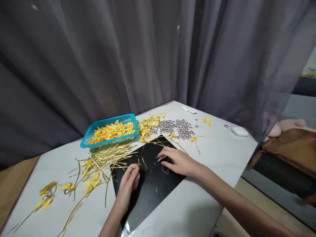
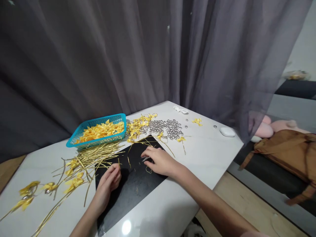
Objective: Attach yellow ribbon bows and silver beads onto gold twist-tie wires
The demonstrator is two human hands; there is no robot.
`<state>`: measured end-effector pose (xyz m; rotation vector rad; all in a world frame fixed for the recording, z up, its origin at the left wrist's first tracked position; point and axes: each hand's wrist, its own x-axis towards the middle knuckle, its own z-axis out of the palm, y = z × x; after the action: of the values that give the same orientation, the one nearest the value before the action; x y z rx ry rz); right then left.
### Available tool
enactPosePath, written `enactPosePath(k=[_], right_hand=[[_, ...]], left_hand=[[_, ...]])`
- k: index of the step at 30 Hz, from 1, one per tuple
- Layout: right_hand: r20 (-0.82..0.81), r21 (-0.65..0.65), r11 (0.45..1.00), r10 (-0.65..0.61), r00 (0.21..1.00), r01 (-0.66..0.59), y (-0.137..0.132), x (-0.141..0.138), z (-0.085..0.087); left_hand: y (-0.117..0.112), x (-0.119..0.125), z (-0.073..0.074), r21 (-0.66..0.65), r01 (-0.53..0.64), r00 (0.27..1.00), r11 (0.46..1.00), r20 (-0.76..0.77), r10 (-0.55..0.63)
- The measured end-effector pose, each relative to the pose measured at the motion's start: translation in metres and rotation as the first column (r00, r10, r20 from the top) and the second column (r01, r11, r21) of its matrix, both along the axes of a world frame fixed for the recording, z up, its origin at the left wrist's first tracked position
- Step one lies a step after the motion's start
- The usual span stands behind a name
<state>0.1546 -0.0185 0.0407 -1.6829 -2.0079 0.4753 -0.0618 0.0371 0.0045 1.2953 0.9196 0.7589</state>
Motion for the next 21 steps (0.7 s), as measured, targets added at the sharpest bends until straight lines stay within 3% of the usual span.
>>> enactPosePath(k=[3,7,14,17,21], right_hand=[[0.027,0.005,1.0,-0.026,0.999,0.026,0.003,0.001,0.003],[0.078,0.025,0.987,-0.163,0.984,0.161,0.006,0.015,0.009],[0.152,0.027,0.884,-0.464,0.873,0.466,0.005,0.04,0.02],[0.154,-0.008,0.857,-0.508,0.848,0.515,0.008,0.036,0.01],[0.136,-0.03,0.838,-0.536,0.833,0.544,0.016,0.02,-0.016]], left_hand=[[0.002,-0.001,0.0,-0.096,-0.032,0.994,0.995,0.098,0.041],[0.006,-0.001,0.0,-0.172,-0.096,0.974,0.98,0.186,0.128],[0.007,-0.004,0.002,-0.252,-0.152,0.942,0.956,0.255,0.217],[0.007,-0.004,0.003,-0.254,-0.157,0.94,0.954,0.257,0.223],[0.006,-0.003,0.003,-0.232,-0.159,0.946,0.96,0.244,0.215]])
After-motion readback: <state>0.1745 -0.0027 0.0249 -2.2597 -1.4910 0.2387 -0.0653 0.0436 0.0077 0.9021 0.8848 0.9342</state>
